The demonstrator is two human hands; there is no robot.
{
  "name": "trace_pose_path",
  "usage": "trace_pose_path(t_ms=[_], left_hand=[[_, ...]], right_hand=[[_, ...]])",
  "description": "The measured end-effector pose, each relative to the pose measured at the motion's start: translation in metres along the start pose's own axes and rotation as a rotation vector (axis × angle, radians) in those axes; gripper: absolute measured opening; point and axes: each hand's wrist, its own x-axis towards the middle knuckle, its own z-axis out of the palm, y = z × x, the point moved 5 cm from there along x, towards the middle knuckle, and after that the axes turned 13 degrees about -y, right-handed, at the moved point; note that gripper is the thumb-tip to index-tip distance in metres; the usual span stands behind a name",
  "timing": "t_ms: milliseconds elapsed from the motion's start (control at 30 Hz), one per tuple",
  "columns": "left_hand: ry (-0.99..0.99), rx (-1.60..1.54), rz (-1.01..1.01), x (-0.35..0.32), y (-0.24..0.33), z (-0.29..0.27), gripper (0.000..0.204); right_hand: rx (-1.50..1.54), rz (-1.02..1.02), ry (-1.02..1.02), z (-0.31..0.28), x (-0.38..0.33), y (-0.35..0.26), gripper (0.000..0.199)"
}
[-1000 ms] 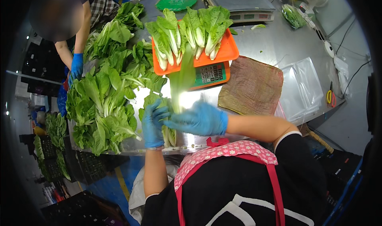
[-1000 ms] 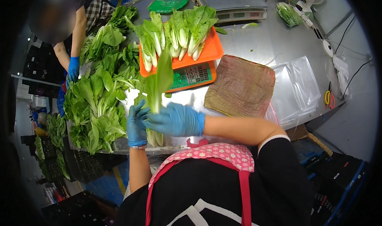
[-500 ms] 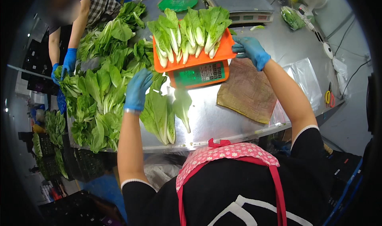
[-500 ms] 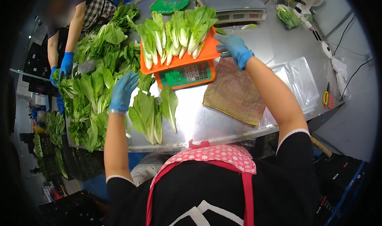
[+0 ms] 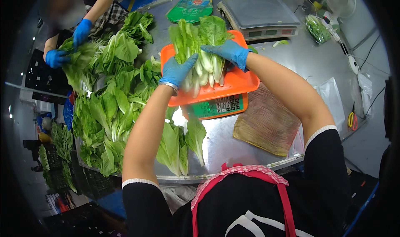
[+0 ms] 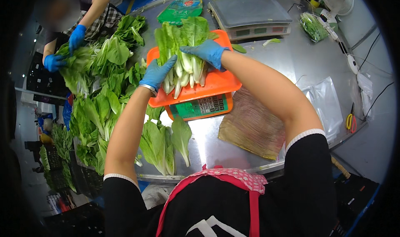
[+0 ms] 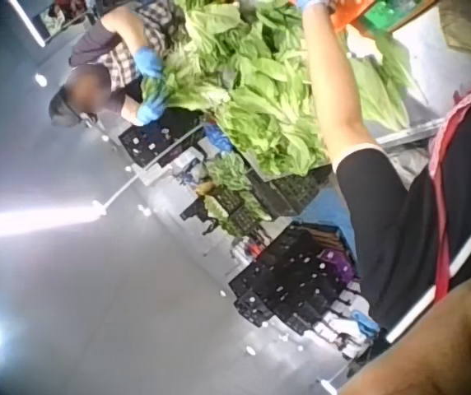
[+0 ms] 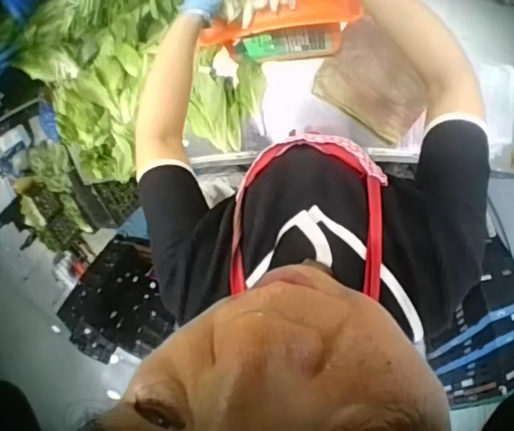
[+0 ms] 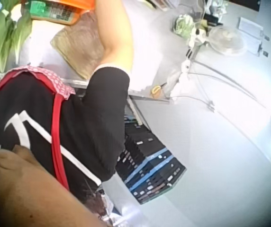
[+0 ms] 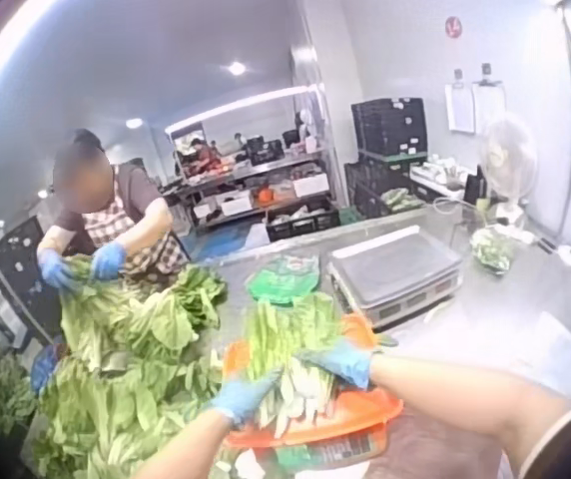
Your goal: The person repeatedly picks bunches of leafy greens, places them on a digital scale, then transfers them into clear plastic bags. The person ties each bag and sets it aside on the table. The process is repeated for multiple bunches throughout the clip.
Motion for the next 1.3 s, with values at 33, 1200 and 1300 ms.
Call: trace_pose_path(t_ms=[33, 1200, 1300], left_hand=[[0.034, -0.050, -0.034, 0.003, 0.008, 0.004, 0.073], [-0.364, -0.265, 0.227, -0.027, 0.009, 0.008, 0.054], [-0.395, -0.494, 0.077, -0.029, 0.010, 0.004, 0.054]], right_hand=[[0.051, -0.106, -0.009, -0.003, 0.014, 0.007, 0.076], [0.557, -0.190, -0.075, 0.039, -0.034, 0.024, 0.037], [0.577, -0.096, -0.108, 0.042, -0.040, 0.017, 0.045]])
